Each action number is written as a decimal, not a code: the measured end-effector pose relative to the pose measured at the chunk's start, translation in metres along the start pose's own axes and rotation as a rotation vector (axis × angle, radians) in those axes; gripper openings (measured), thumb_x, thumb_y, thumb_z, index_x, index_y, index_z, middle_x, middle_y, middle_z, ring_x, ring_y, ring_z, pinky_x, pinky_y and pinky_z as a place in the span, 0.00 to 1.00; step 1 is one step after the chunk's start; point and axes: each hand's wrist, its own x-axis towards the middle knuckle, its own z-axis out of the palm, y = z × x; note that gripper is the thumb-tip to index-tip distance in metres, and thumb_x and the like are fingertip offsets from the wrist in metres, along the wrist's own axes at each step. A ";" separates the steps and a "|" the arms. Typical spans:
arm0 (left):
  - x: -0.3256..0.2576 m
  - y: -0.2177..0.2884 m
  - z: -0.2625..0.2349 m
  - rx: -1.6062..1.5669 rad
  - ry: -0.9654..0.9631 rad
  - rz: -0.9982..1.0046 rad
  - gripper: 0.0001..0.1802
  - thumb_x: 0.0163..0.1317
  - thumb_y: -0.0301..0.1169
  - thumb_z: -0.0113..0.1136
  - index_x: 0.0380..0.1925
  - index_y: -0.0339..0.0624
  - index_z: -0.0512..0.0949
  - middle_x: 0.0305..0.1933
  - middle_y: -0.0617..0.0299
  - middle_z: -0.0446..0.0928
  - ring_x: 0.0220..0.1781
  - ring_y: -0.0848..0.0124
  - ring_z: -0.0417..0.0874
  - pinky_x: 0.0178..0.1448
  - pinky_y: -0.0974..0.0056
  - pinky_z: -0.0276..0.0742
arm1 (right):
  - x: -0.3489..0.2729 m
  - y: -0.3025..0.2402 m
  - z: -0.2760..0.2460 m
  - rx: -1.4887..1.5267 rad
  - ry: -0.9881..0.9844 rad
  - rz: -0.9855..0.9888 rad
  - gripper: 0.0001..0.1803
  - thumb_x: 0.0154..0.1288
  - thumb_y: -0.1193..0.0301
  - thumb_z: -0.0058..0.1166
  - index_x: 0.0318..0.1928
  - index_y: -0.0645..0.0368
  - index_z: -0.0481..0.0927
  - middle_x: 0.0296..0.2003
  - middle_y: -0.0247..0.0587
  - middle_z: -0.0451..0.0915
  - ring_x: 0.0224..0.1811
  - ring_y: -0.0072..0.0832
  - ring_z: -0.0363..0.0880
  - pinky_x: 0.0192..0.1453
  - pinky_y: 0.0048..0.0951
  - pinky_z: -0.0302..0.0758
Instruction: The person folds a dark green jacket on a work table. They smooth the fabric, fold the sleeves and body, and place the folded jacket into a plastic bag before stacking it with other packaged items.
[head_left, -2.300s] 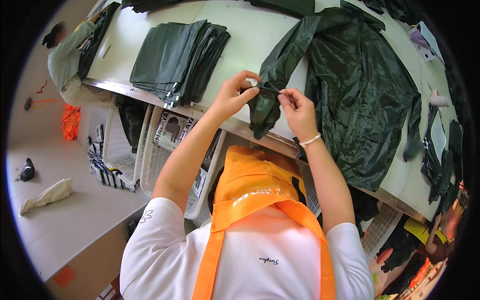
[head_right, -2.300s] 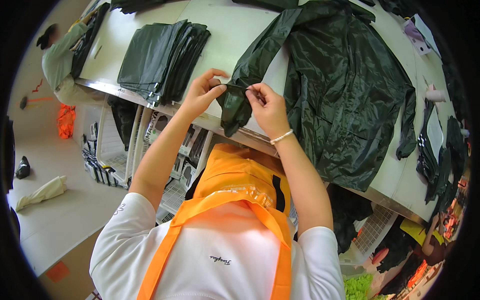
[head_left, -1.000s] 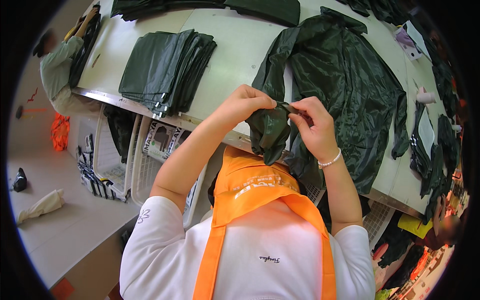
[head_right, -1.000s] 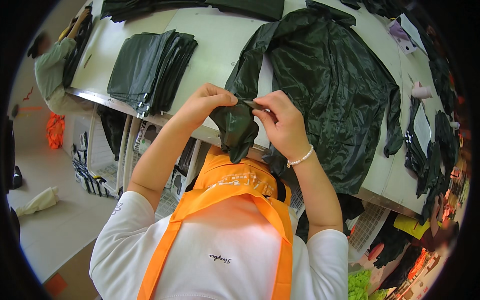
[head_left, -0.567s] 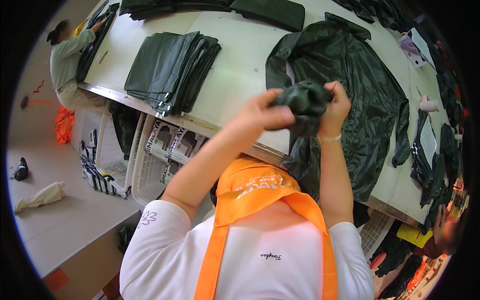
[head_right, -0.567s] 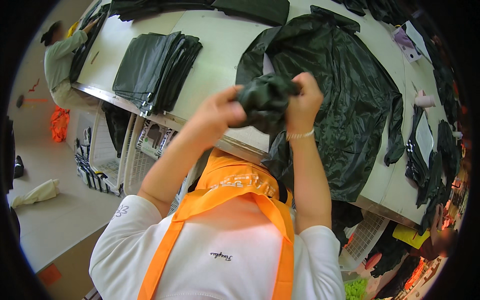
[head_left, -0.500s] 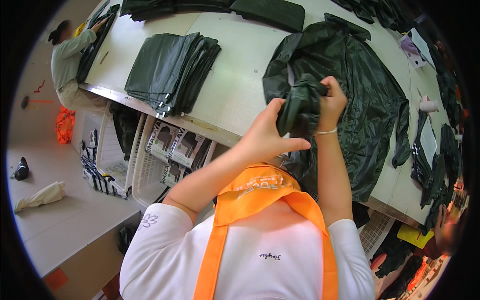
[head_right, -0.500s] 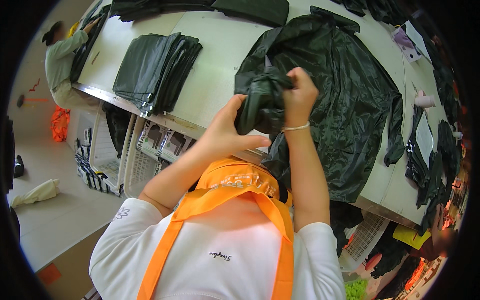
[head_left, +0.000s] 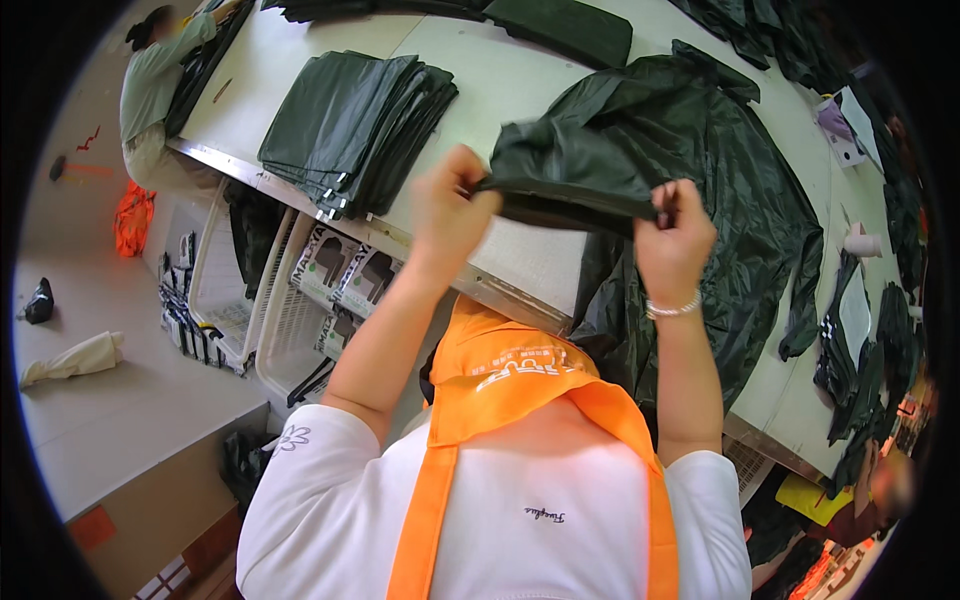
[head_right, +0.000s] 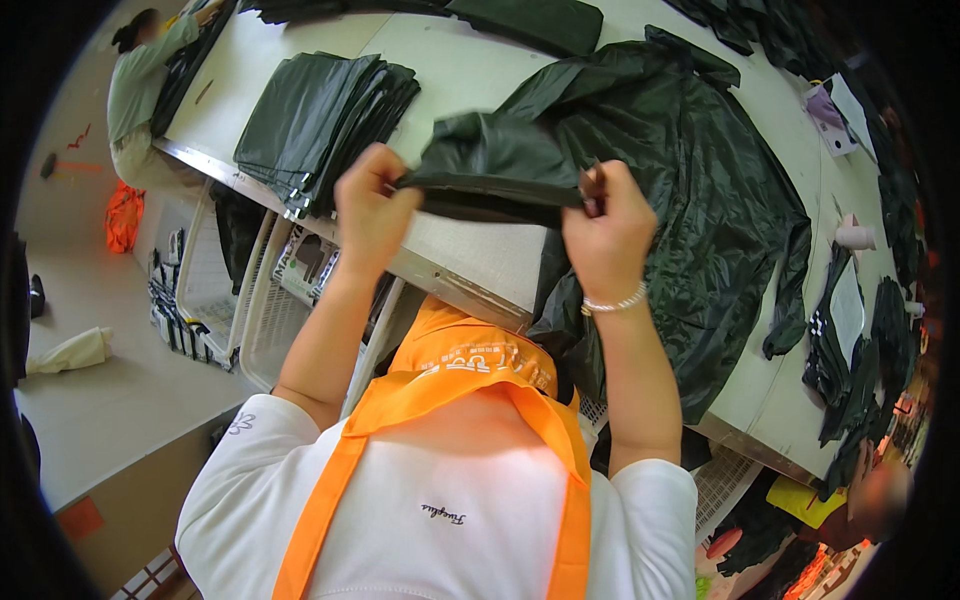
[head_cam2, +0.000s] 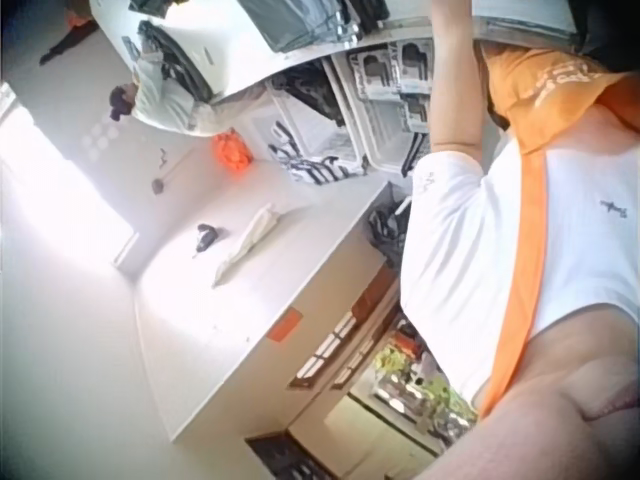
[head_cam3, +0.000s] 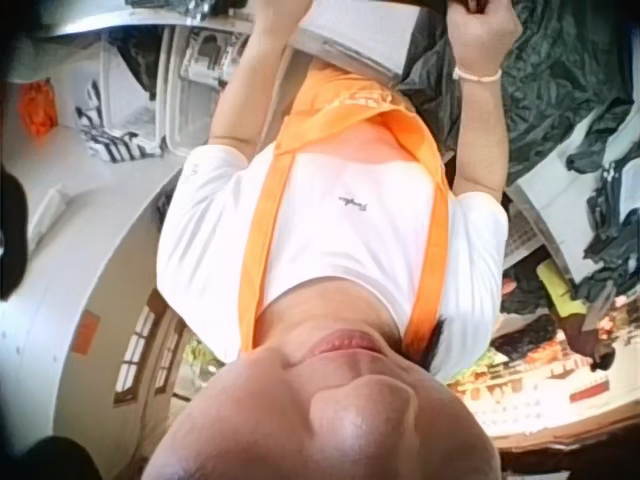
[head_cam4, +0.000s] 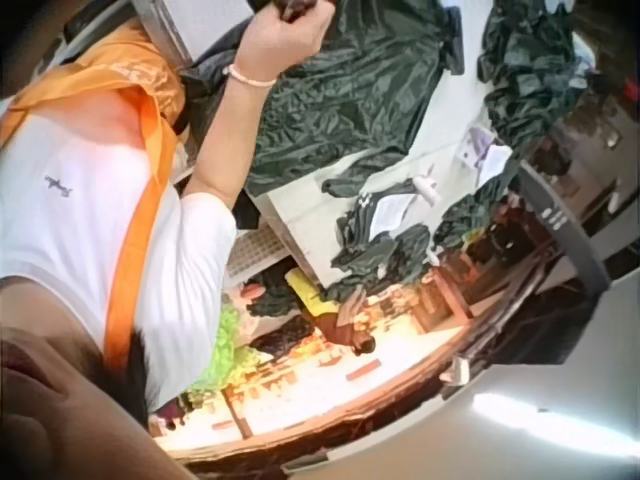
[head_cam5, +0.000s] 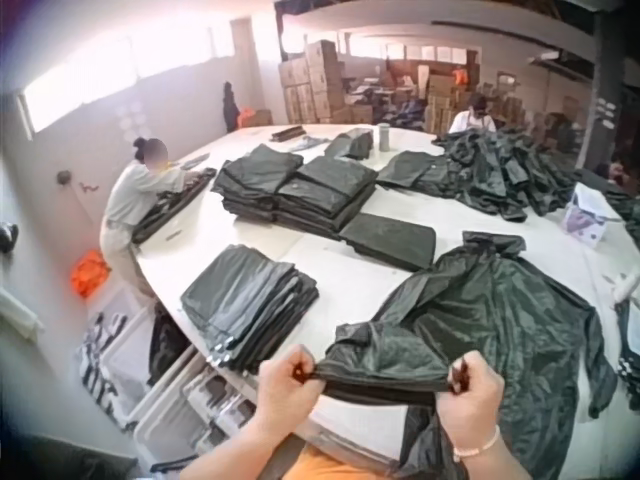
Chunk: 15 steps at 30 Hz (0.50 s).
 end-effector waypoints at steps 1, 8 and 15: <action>0.006 -0.008 -0.005 0.038 0.116 0.024 0.14 0.38 0.12 0.58 0.20 0.39 0.64 0.20 0.68 0.60 0.25 0.80 0.62 0.27 0.74 0.60 | 0.000 -0.001 -0.007 -0.098 0.008 -0.107 0.12 0.50 0.84 0.57 0.26 0.61 0.66 0.17 0.37 0.64 0.16 0.24 0.62 0.22 0.22 0.64; -0.004 0.035 0.004 0.062 0.027 0.437 0.17 0.31 0.13 0.63 0.22 0.38 0.68 0.29 0.58 0.73 0.33 0.64 0.75 0.39 0.67 0.72 | -0.015 -0.018 -0.013 -0.046 -0.048 -0.159 0.15 0.44 0.87 0.57 0.24 0.60 0.64 0.19 0.37 0.61 0.16 0.25 0.59 0.21 0.21 0.62; -0.006 0.026 0.000 0.112 0.007 0.707 0.19 0.28 0.19 0.71 0.21 0.39 0.69 0.25 0.59 0.73 0.25 0.65 0.75 0.27 0.68 0.71 | -0.033 -0.030 -0.032 0.236 -0.335 0.186 0.16 0.58 0.71 0.60 0.40 0.61 0.67 0.23 0.37 0.67 0.24 0.24 0.65 0.32 0.23 0.69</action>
